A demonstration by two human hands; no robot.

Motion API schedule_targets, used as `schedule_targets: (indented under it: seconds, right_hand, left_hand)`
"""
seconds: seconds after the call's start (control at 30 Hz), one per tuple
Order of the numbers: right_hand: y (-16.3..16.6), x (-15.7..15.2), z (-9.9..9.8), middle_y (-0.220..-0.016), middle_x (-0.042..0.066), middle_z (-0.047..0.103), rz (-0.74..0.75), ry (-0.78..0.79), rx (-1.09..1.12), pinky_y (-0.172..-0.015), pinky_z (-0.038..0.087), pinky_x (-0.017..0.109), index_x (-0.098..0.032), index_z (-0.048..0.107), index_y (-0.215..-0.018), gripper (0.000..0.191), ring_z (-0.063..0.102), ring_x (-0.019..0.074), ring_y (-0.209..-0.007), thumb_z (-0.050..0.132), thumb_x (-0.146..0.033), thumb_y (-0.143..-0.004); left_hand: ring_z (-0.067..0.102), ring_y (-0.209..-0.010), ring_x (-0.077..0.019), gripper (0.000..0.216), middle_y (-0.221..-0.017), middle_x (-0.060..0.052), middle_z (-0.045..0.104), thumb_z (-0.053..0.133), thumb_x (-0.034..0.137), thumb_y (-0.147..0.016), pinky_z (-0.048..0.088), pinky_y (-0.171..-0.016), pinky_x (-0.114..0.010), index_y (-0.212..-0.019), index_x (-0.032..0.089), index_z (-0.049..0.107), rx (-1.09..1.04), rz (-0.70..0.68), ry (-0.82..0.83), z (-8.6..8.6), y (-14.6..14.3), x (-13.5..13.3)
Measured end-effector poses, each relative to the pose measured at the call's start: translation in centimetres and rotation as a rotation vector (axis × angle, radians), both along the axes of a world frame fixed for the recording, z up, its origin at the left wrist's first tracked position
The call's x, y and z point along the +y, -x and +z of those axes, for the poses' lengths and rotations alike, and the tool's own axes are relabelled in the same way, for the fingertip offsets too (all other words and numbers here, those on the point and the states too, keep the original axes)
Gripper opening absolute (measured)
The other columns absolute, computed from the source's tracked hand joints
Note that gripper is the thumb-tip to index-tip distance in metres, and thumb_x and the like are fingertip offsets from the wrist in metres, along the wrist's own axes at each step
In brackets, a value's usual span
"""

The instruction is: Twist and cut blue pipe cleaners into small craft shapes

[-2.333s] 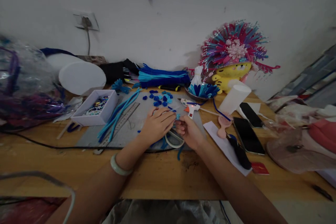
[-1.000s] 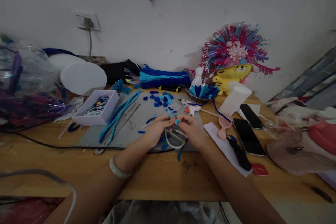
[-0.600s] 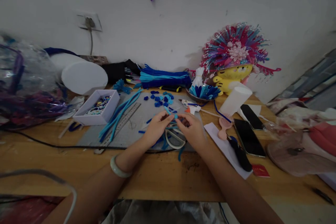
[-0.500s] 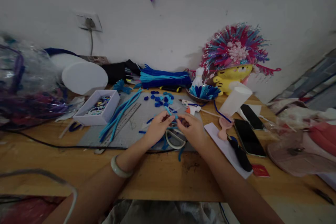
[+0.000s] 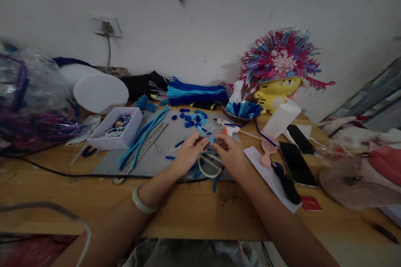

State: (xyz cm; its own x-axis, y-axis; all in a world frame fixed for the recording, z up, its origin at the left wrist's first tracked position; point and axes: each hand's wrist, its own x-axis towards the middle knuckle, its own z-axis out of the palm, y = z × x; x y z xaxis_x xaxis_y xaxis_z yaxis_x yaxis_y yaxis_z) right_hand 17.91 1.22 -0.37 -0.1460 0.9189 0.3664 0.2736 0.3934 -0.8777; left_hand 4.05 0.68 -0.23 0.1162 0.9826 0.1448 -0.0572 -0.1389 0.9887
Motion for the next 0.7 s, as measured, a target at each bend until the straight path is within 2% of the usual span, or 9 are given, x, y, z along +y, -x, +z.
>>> schedule_targets:
  seconds: [0.2,0.4,0.53,0.7]
  right_hand:
    - [0.2,-0.2,0.2,-0.066,-0.001,0.056,-0.012,0.063,0.123,-0.056,0.044,0.023,-0.019,0.056,-0.077,0.014,0.054,0.0116,-0.06,0.061,-0.027,-0.067]
    - [0.0,0.3,-0.2,-0.065,-0.002,0.054,0.042,0.105,0.158,-0.055,0.042,0.023,-0.019,0.056,-0.074,0.015,0.051,0.0114,-0.059,0.064,-0.028,-0.065]
    - [-0.2,0.4,-0.2,-0.069,-0.002,0.052,0.035,0.015,0.078,-0.059,0.041,0.024,-0.019,0.054,-0.069,0.01,0.05,0.0119,-0.064,0.062,-0.025,-0.066]
    - [0.0,-0.3,0.9,-0.064,-0.002,0.048,-0.033,-0.108,-0.033,-0.058,0.037,0.024,-0.019,0.048,-0.063,0.012,0.047,0.0119,-0.062,0.055,-0.02,-0.072]
  left_hand:
    - [0.045,-0.06,-0.0089,0.014,-0.064,0.003,0.048,0.05,0.03,-0.077,0.037,-0.061,-0.022,-0.073,0.016,0.051,0.014,-0.008,-0.044,0.4,0.0,-0.2]
    - [0.045,-0.059,-0.0094,0.014,-0.063,0.004,0.047,0.05,0.03,-0.076,0.037,-0.06,-0.022,-0.072,0.017,0.051,0.044,-0.014,-0.052,0.4,0.1,-0.1]
    - [0.045,-0.059,-0.0097,0.017,-0.062,0.003,0.047,0.051,0.032,-0.076,0.036,-0.058,-0.023,-0.071,0.016,0.05,0.066,-0.004,-0.028,0.3,0.0,-0.3]
    - [0.044,-0.057,-0.0095,0.016,-0.059,0.004,0.045,0.049,0.031,-0.077,0.036,-0.057,-0.022,-0.069,0.017,0.048,0.055,0.07,-0.044,0.3,-0.9,-0.9]
